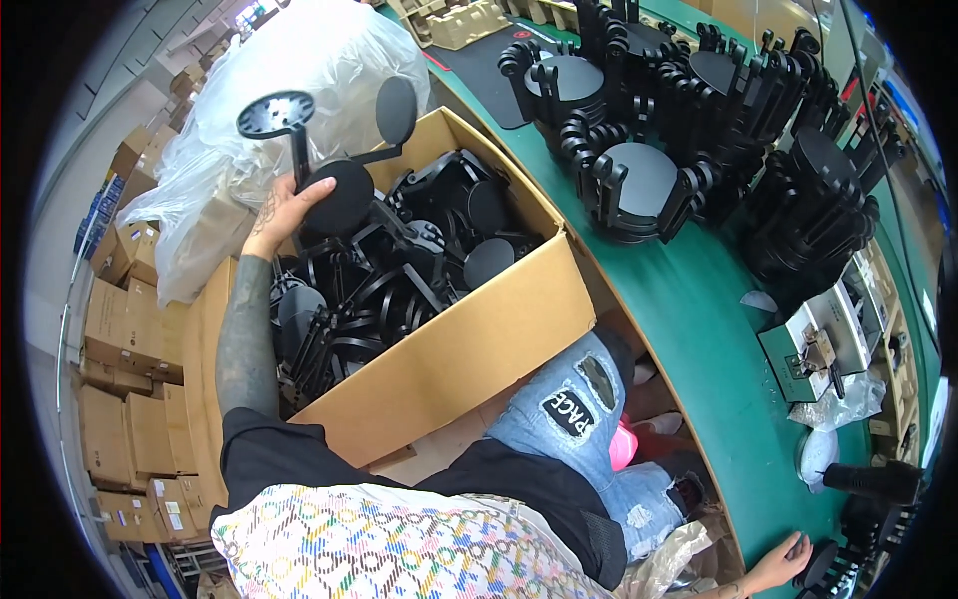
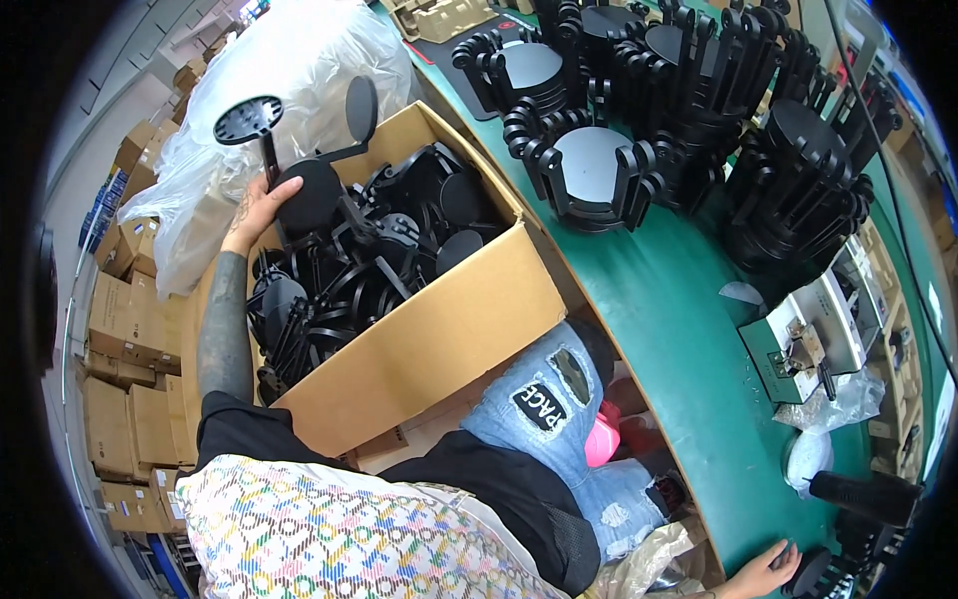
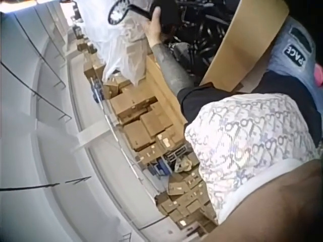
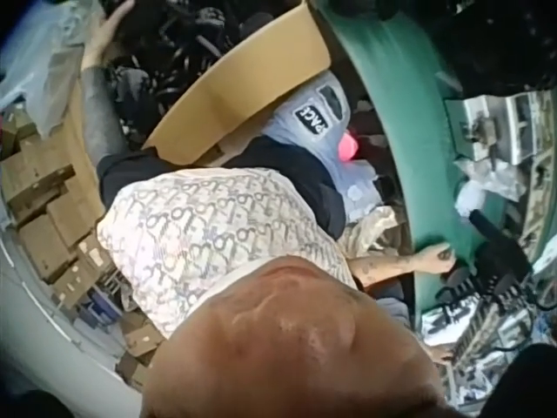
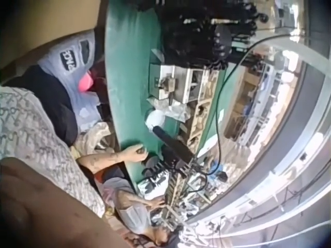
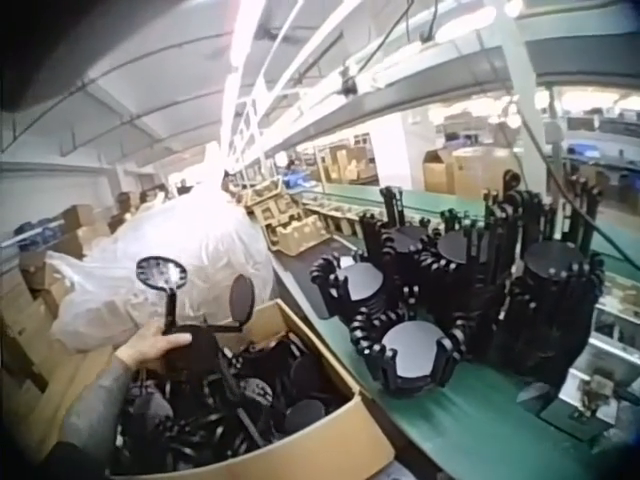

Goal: The person assembles black plastic base components with white circular covers using a pneumatic screwdriver.

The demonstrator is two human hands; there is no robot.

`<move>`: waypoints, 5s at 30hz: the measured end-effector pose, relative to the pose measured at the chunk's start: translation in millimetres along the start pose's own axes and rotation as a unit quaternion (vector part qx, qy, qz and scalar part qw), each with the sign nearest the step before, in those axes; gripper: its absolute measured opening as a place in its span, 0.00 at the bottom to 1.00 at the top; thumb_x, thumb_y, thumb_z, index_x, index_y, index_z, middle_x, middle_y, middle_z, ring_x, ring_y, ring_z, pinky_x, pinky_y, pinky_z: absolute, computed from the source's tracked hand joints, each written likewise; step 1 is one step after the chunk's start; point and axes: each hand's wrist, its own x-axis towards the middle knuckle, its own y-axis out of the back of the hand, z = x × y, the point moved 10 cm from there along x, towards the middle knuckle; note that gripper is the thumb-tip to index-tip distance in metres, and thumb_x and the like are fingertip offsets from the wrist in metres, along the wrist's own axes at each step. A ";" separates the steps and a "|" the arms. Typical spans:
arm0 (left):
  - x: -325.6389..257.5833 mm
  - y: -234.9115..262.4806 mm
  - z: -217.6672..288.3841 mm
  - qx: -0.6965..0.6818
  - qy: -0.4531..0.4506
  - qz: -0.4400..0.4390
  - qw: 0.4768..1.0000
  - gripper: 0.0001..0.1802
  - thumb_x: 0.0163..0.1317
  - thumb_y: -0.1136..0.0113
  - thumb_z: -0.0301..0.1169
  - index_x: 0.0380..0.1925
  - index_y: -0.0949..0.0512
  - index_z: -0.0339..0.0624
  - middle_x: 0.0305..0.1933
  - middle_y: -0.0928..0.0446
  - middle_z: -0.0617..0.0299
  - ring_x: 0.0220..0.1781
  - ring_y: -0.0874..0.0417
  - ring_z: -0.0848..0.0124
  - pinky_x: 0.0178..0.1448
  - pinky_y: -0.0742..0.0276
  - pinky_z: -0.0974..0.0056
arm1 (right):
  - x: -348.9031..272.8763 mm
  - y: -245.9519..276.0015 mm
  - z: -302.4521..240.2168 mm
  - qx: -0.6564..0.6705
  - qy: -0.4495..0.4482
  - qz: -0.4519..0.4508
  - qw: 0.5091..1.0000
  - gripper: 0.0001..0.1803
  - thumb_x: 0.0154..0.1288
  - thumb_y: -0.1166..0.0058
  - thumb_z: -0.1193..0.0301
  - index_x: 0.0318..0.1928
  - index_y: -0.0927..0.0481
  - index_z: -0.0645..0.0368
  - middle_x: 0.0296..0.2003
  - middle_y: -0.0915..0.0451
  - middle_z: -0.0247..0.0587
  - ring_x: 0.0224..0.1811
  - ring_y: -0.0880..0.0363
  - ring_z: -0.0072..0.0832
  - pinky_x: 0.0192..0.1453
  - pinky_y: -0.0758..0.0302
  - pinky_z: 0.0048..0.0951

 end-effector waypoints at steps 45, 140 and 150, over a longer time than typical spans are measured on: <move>-272.7 -407.3 239.3 -0.503 -0.026 -0.555 0.662 0.09 0.62 0.34 0.22 0.30 0.27 0.38 0.44 0.18 0.52 0.45 0.18 0.69 0.51 0.22 0.62 | -101.2 -14.7 -66.7 0.456 -0.432 -0.195 0.753 0.08 0.72 0.50 0.68 0.35 0.25 0.57 0.15 0.29 0.32 0.16 0.30 0.20 0.19 0.36 0.22; -351.9 -473.9 359.0 -0.029 -0.648 -0.253 0.718 0.44 0.60 0.37 0.56 0.67 0.30 0.34 0.72 0.33 0.47 0.76 0.37 0.53 0.75 0.44 0.47 | -75.2 -5.7 -164.9 0.168 0.240 -0.171 0.941 0.10 0.59 0.34 0.71 0.43 0.13 0.53 0.48 0.14 0.36 0.56 0.17 0.35 0.63 0.24 0.41; -345.9 -479.2 368.7 0.003 -0.652 -0.284 0.703 0.45 0.57 0.36 0.54 0.66 0.30 0.32 0.73 0.33 0.48 0.77 0.38 0.54 0.79 0.51 0.46 | -92.3 0.2 -178.3 0.125 0.192 -0.142 0.963 0.12 0.60 0.34 0.68 0.44 0.12 0.54 0.50 0.14 0.38 0.55 0.17 0.34 0.63 0.26 0.43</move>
